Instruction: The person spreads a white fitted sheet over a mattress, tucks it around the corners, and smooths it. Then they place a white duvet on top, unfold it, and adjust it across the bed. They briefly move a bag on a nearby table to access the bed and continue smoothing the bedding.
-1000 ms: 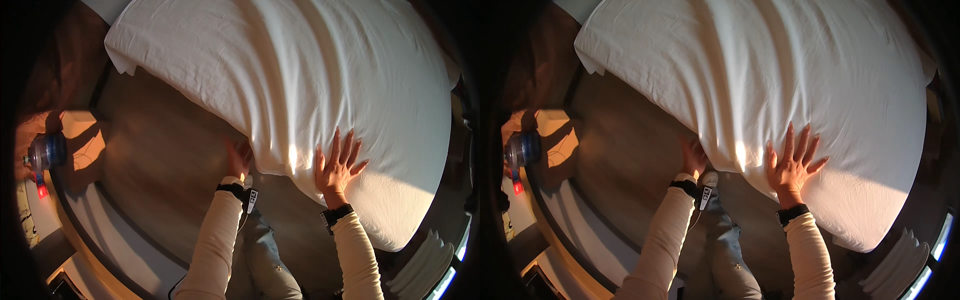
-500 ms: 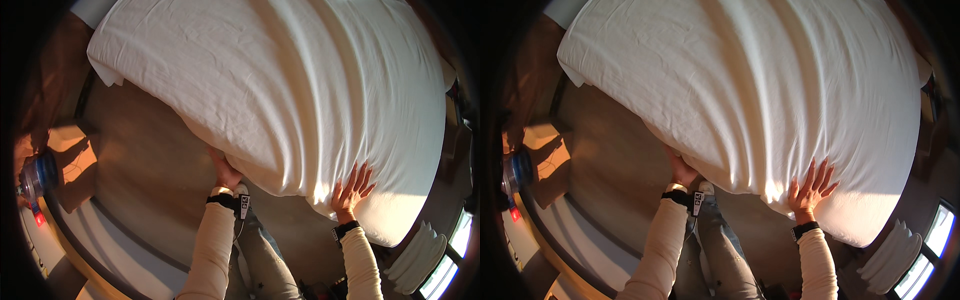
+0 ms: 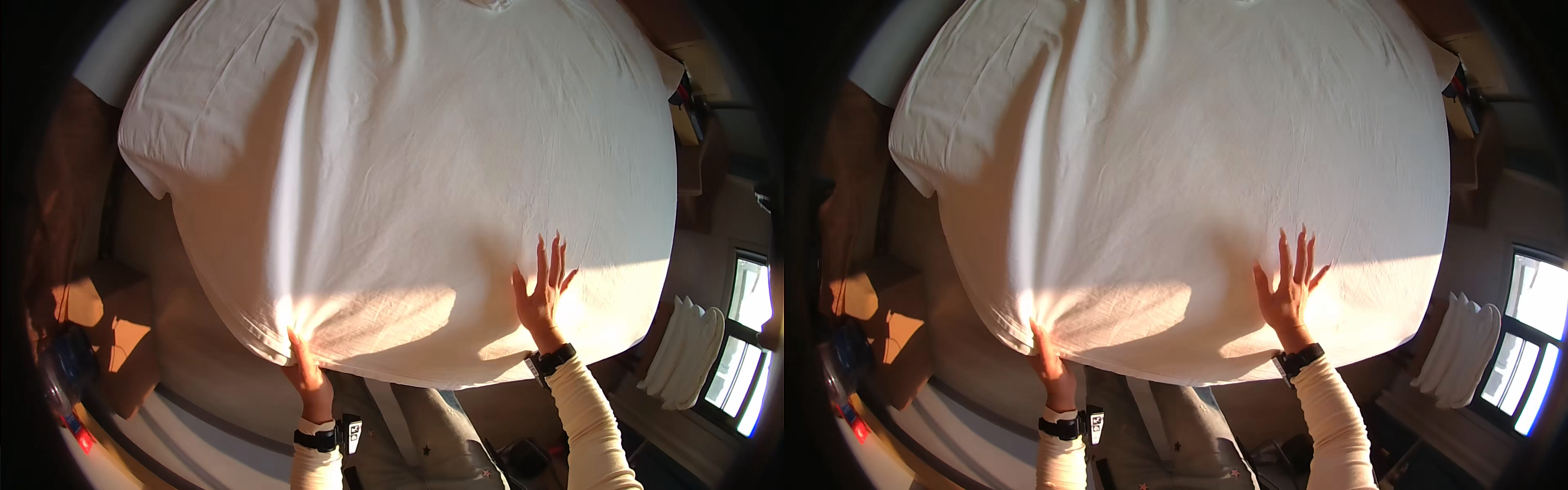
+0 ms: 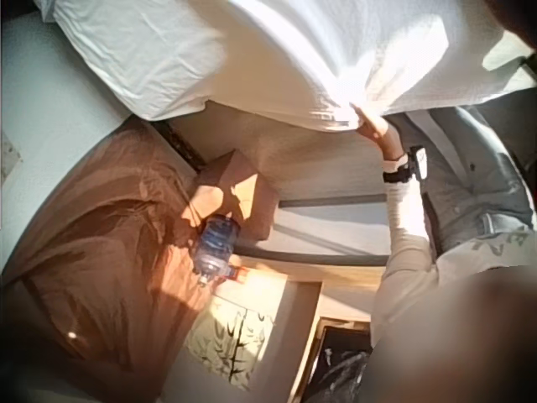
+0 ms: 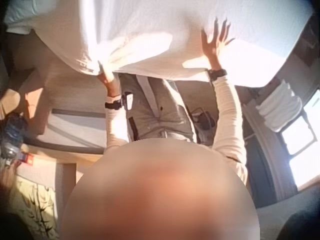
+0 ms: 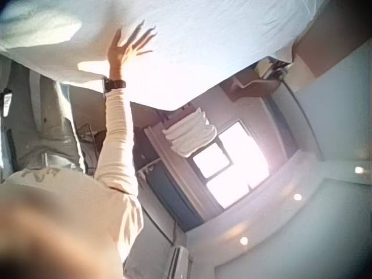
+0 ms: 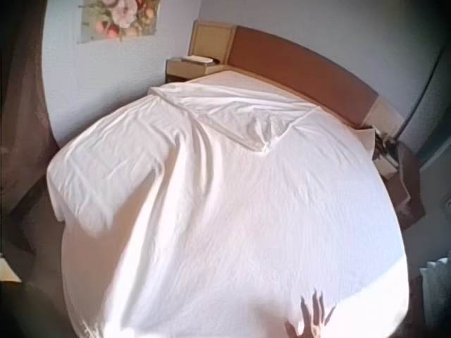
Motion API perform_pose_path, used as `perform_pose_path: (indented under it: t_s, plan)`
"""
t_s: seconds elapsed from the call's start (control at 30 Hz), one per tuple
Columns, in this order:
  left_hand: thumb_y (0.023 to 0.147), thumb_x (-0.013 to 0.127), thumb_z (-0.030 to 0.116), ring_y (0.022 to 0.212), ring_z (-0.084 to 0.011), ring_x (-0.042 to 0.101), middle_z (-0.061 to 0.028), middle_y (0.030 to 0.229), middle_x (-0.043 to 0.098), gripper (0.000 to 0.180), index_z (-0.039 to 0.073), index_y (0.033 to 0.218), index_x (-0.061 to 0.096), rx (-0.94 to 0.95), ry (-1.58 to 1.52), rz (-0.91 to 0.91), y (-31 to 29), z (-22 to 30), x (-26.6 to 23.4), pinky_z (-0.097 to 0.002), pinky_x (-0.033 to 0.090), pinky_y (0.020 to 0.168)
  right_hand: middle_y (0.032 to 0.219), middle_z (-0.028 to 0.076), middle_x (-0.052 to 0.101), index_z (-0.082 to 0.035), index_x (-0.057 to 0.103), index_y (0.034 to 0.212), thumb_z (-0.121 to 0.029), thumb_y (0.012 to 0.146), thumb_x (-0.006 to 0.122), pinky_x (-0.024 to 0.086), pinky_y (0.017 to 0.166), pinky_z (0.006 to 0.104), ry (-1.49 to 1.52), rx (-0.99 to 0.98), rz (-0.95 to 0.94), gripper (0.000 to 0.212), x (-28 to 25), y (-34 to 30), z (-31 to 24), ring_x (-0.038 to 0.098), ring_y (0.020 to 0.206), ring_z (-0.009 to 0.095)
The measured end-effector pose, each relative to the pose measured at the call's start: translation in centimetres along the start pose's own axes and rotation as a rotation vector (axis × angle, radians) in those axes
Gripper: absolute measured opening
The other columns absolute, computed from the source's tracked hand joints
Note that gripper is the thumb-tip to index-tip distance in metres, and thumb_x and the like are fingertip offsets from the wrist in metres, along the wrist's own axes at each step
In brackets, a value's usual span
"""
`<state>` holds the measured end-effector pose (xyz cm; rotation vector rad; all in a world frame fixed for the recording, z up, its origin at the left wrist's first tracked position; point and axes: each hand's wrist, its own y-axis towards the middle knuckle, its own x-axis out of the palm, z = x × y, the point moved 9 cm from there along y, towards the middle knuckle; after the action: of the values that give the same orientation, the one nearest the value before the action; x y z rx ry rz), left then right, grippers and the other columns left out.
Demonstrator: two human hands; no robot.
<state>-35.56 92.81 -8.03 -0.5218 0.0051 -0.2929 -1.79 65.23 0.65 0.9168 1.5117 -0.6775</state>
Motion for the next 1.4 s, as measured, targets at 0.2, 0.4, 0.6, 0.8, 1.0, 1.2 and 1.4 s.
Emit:
perform_pose_path:
  t_s: [0.2,0.4,0.6,0.8,1.0,1.2,1.4]
  plan:
    - [0.094,0.058,0.041,0.104,-0.0122,0.051,0.0012,0.108,0.057,0.038,0.009,0.113,0.06,-0.441,0.051,-0.076,5.3,-8.9,-5.0,-0.0305,0.042,0.088,0.156,0.012,0.018,-0.022,0.04,0.143,-0.03,0.089,0.061,-0.003,0.107,0.0658,0.143,-0.175,0.002,0.058,2.2,7.4,-18.8,0.012,0.144,0.036]
    - [0.086,0.048,0.068,0.137,-0.024,0.03,-0.0121,0.147,0.031,0.082,0.013,0.142,0.027,-0.437,0.04,-0.059,17.3,-7.8,-5.3,-0.0468,0.026,0.108,0.155,0.011,0.02,-0.021,0.032,0.146,-0.036,0.096,0.046,0.0,0.108,0.0651,0.202,-0.142,0.072,0.054,9.0,16.0,-31.7,0.012,0.144,0.034]
    - [0.082,0.032,0.08,0.139,-0.0266,0.027,-0.0131,0.152,0.023,0.097,0.01,0.148,0.016,-0.497,-0.145,-0.063,29.1,-3.8,-2.1,-0.0459,0.024,0.11,0.157,0.01,0.013,-0.023,0.018,0.151,-0.047,0.097,0.033,-0.001,0.109,0.0628,-0.184,-0.037,0.041,0.061,12.6,16.9,-33.0,0.009,0.145,0.032]
    - [0.079,0.031,0.084,0.127,-0.0192,0.043,-0.0081,0.137,0.049,0.099,0.011,0.144,0.032,-0.66,-0.479,-0.273,34.6,-3.1,4.1,-0.0327,0.03,0.107,0.157,0.014,0.012,-0.016,0.017,0.151,-0.042,0.097,0.03,-0.005,0.11,0.061,-0.29,-0.082,-0.019,0.061,13.0,16.8,-32.8,0.009,0.144,0.035]
    - [0.09,0.047,0.061,0.122,-0.0245,0.049,-0.0049,0.132,0.054,0.066,0.012,0.135,0.047,-0.88,-0.748,-0.419,34.0,-2.4,4.0,-0.0443,0.039,0.102,0.155,0.016,0.018,-0.012,0.024,0.149,-0.036,0.093,0.036,-0.004,0.111,0.0593,-0.209,-0.062,0.009,0.061,12.5,17.2,-32.9,0.014,0.143,0.037]
    - [0.086,0.058,0.054,0.125,-0.0279,0.046,-0.0044,0.135,0.052,0.065,0.012,0.135,0.047,-0.709,-0.996,-0.53,38.5,5.6,-4.6,-0.0522,0.032,0.106,0.153,0.016,0.023,-0.012,0.03,0.147,-0.033,0.091,0.044,0.001,0.113,0.0573,-0.171,-0.042,-0.019,0.061,11.6,17.4,-33.4,0.018,0.142,0.036]
    - [0.084,0.068,0.037,0.128,-0.0256,0.044,-0.0041,0.137,0.049,0.062,0.011,0.136,0.045,-0.703,-0.483,-0.696,39.6,14.7,-12.7,-0.0478,0.033,0.107,0.154,0.016,0.023,-0.016,0.032,0.146,-0.029,0.089,0.059,-0.003,0.11,0.0611,-0.137,0.032,-0.019,0.065,9.9,18.5,-35.9,0.017,0.143,0.033]
